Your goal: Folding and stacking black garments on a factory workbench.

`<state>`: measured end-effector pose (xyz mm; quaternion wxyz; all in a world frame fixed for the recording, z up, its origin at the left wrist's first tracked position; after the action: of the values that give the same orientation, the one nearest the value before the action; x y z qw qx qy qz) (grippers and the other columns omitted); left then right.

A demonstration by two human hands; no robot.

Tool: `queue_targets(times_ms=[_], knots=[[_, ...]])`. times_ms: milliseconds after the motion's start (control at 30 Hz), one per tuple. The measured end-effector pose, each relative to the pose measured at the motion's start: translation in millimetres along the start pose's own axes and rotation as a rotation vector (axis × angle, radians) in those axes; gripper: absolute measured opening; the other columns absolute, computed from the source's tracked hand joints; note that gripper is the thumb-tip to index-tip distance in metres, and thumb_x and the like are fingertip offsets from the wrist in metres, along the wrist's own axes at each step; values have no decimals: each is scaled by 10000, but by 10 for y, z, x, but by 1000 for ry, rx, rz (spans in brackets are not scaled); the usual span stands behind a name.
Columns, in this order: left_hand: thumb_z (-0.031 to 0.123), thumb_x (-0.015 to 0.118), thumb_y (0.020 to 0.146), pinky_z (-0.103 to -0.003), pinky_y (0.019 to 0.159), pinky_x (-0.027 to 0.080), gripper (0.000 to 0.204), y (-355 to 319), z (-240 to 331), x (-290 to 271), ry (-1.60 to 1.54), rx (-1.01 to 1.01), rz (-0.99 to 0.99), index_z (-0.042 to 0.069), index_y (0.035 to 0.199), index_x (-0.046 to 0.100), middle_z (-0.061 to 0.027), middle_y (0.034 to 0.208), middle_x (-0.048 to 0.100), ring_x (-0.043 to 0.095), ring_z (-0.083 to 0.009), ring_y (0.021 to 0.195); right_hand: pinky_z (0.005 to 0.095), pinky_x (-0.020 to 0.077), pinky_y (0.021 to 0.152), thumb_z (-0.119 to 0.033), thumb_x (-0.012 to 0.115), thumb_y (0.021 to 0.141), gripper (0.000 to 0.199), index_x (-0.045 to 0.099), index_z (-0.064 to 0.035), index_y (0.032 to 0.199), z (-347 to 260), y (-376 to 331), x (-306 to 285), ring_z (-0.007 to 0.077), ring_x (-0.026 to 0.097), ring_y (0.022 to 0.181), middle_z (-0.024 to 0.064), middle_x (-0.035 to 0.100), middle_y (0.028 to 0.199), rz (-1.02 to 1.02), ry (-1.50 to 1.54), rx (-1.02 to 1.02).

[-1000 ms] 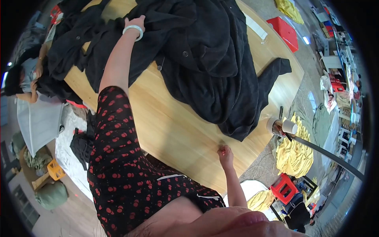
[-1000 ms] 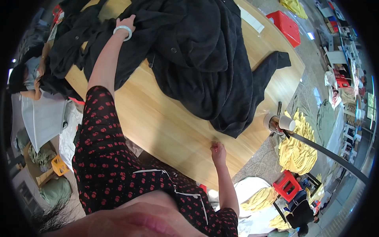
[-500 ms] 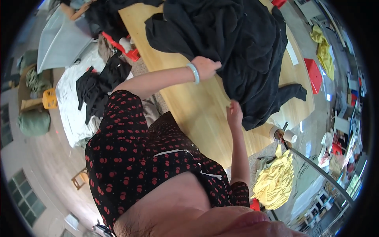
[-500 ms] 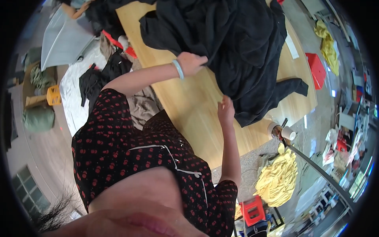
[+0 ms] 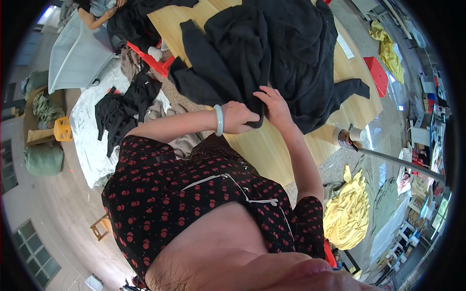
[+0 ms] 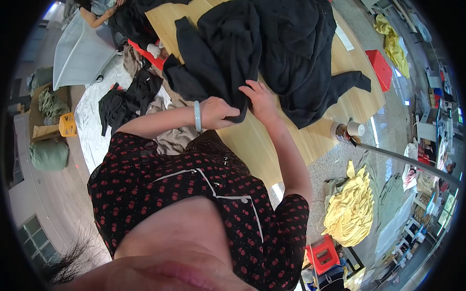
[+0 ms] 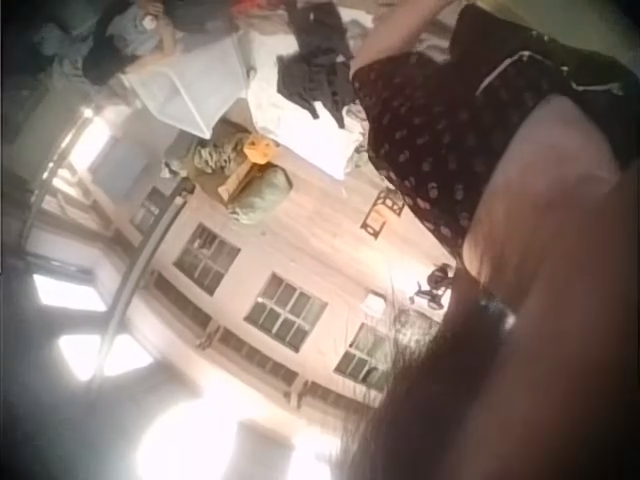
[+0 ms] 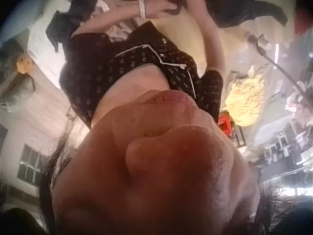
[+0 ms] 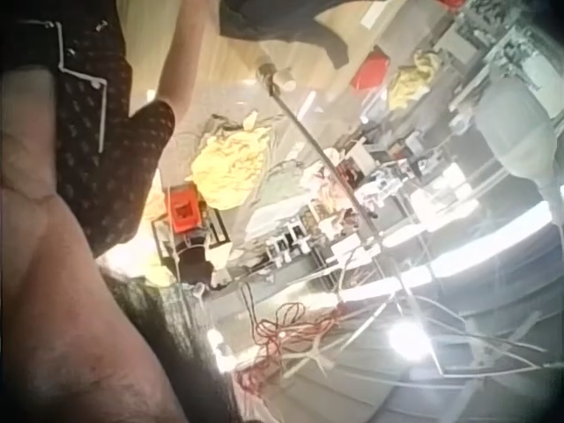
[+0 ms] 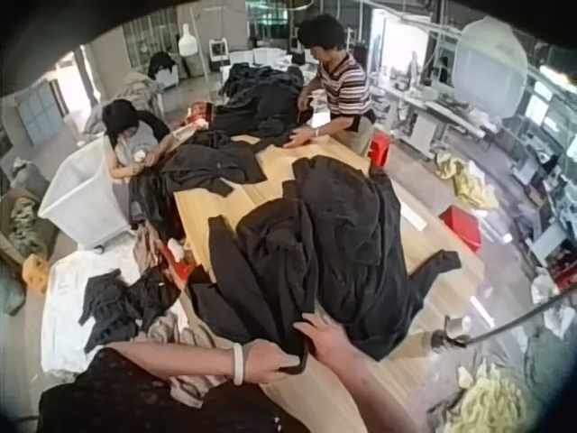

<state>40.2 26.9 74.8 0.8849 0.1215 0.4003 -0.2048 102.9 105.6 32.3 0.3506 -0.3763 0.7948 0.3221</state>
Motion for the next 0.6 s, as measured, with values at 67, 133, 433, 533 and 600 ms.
queue_targets(times_ms=[67, 133, 433, 533, 600], knots=[[180, 580, 682, -386, 473, 390, 153, -67, 219, -59, -80, 9, -36, 64, 665, 481, -128, 541, 494, 510, -314, 543, 327, 418, 772, 78, 542, 572, 410, 561, -96, 943, 29, -68, 89, 293, 478, 925, 111, 490, 1054, -37, 13, 2], [198, 610, 673, -366, 477, 379, 209, -126, 334, -29, -252, 27, -74, 47, 630, 472, -139, 553, 493, 494, -325, 543, 311, 420, 749, 54, 551, 580, 364, 569, -99, 909, 224, -115, 211, 281, 490, 914, 120, 504, 1014, -30, 72, 71], [187, 628, 702, -224, 576, 399, 201, -162, 50, -1297, -155, -396, 371, 1, 745, 568, -16, 646, 531, 465, -57, 628, 308, 457, 670, 18, 487, 622, 367, 569, -117, 953, 541, -71, -1342, 201, 591, 786, 117, 594, 852, 595, -16, 354], [143, 551, 765, -231, 669, 411, 192, -32, 252, -2068, -210, -133, 614, -24, 861, 554, -40, 765, 588, 539, -126, 722, 350, 453, 641, -11, 469, 627, 351, 560, -110, 951, -75, -59, -2343, 274, 563, 697, 122, 577, 777, 740, -444, 271], [29, 546, 735, -178, 630, 376, 93, 45, 513, -2454, -121, -74, 784, 9, 826, 552, 21, 723, 539, 473, -47, 681, 260, 430, 615, -26, 490, 696, 216, 588, -59, 887, -583, -64, -2762, 209, 578, 663, 71, 622, 752, 898, 28, 241]])
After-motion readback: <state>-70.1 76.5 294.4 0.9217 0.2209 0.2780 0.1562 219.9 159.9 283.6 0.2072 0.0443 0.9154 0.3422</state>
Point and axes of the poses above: each hand's wrist, its own y-axis towards the middle knuckle, its own x-axis out of the palm, z = x × y, the point moved 7 cm from there along y, towards the middle knuckle
